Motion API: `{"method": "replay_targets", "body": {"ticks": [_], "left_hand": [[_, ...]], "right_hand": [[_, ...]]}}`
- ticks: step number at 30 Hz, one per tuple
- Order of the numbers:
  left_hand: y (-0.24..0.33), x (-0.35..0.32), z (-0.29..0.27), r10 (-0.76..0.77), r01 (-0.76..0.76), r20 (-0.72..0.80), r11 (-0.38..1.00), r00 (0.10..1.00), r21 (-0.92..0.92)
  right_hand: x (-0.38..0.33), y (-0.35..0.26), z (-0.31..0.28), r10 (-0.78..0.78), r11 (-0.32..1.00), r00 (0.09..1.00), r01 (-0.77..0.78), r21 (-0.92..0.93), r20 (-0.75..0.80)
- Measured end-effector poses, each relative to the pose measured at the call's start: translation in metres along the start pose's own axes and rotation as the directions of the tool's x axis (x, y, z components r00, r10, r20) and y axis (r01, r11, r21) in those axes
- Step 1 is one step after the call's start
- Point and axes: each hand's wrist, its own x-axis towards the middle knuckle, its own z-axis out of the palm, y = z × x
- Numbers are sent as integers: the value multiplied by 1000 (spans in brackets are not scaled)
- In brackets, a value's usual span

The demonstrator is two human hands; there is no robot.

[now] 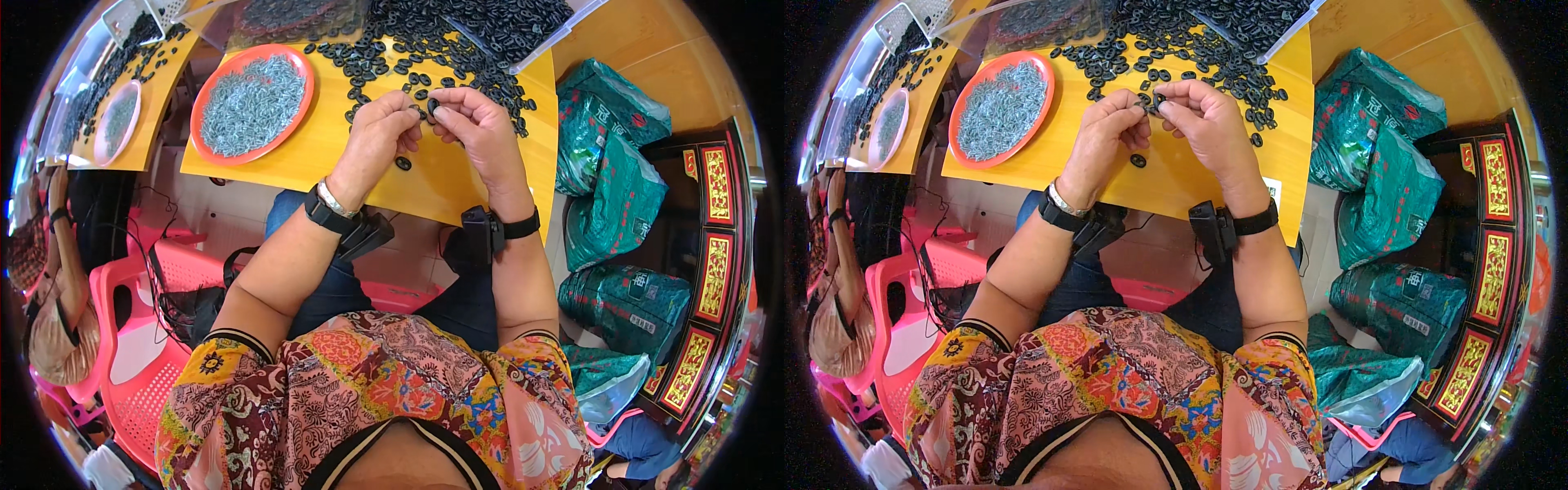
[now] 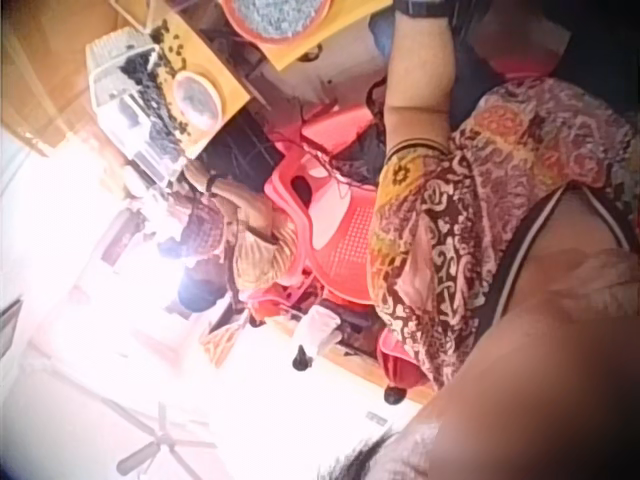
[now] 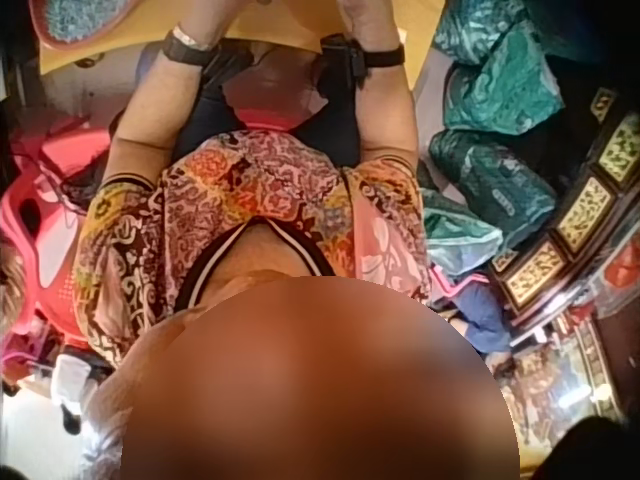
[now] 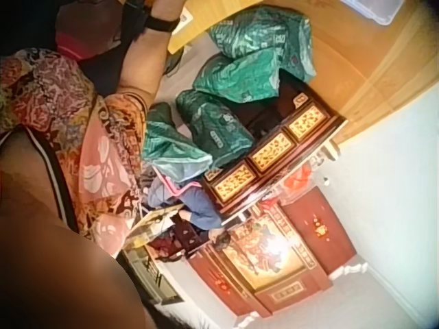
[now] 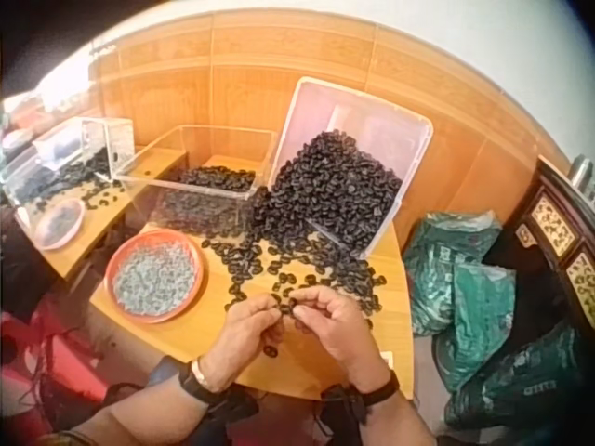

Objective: Sorting and inspecting small black industrial components on a manual workstation.

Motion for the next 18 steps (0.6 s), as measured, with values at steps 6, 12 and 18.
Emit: {"method": "replay_targets", "body": {"ticks": [6,12,18], "left_hand": [[0,2,-1,7,-6,23,1000,1000,-21],[0,2,-1,-8,7,39,1000,999,30],[0,2,-1,14,-16,48,999,999,40]], "right_hand": [[2,13,6,-40,996,999,40,-77,2],[1,17,10,-81,980,997,83,-181,19],[1,14,12,-75,983,997,75,-170,3]]}}
